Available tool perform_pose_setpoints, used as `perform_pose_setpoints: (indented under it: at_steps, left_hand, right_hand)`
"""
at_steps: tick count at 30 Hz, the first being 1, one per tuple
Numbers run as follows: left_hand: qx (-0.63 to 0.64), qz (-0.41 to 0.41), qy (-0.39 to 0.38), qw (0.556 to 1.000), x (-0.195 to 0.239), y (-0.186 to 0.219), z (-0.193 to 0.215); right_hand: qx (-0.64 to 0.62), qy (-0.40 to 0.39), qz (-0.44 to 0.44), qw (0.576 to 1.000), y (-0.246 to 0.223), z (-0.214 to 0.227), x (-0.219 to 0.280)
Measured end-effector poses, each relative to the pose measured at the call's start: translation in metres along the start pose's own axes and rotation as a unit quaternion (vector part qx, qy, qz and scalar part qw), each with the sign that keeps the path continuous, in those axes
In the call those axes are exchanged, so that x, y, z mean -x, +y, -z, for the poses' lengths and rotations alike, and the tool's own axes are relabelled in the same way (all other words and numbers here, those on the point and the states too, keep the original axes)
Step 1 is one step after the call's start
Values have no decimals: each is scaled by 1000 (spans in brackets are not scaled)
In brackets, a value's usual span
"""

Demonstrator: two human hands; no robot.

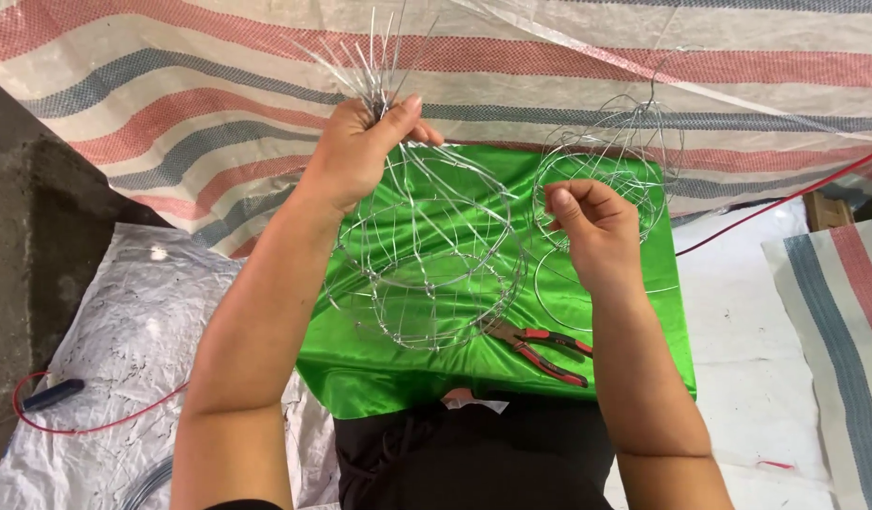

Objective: Adjusting and shaping a wire mesh structure using hands and pliers.

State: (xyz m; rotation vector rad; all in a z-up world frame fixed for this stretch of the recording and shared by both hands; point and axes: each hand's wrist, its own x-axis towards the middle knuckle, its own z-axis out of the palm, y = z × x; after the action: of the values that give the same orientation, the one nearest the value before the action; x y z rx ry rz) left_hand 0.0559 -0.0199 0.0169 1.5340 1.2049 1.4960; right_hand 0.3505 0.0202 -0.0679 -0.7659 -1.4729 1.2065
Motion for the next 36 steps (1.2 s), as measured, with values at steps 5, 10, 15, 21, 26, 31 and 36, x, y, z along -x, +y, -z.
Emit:
perform_pose_setpoints:
  at_steps: [5, 10, 15, 21, 26, 31, 36]
  left_hand:
    - [-20, 0, -22, 1000, 7, 9, 0]
    - [-29, -6, -46, 999, 14, 13, 0]
    - [-24, -1, -76, 997, 15, 9, -3]
    - [-22, 0, -89, 996, 16, 17, -7]
    - [-13, 7, -87, 996, 16, 13, -7]
    - [-11, 0, -80, 997, 14, 9, -4]
    - [-6, 9, -65, 998, 15, 7, -5]
  right_hand:
    - [5, -125, -67, 990, 10, 6, -12]
    - [-20, -246, -85, 965, 5, 15, -20]
    - [27, -333, -78, 939, -12, 9, -14]
    - [62, -341, -61, 936, 2, 11, -12]
    - [85, -310, -38, 946, 16, 9, -4]
    - [94, -276, -5, 956, 26, 13, -3]
    - [72, -257, -7, 964, 41, 31, -8]
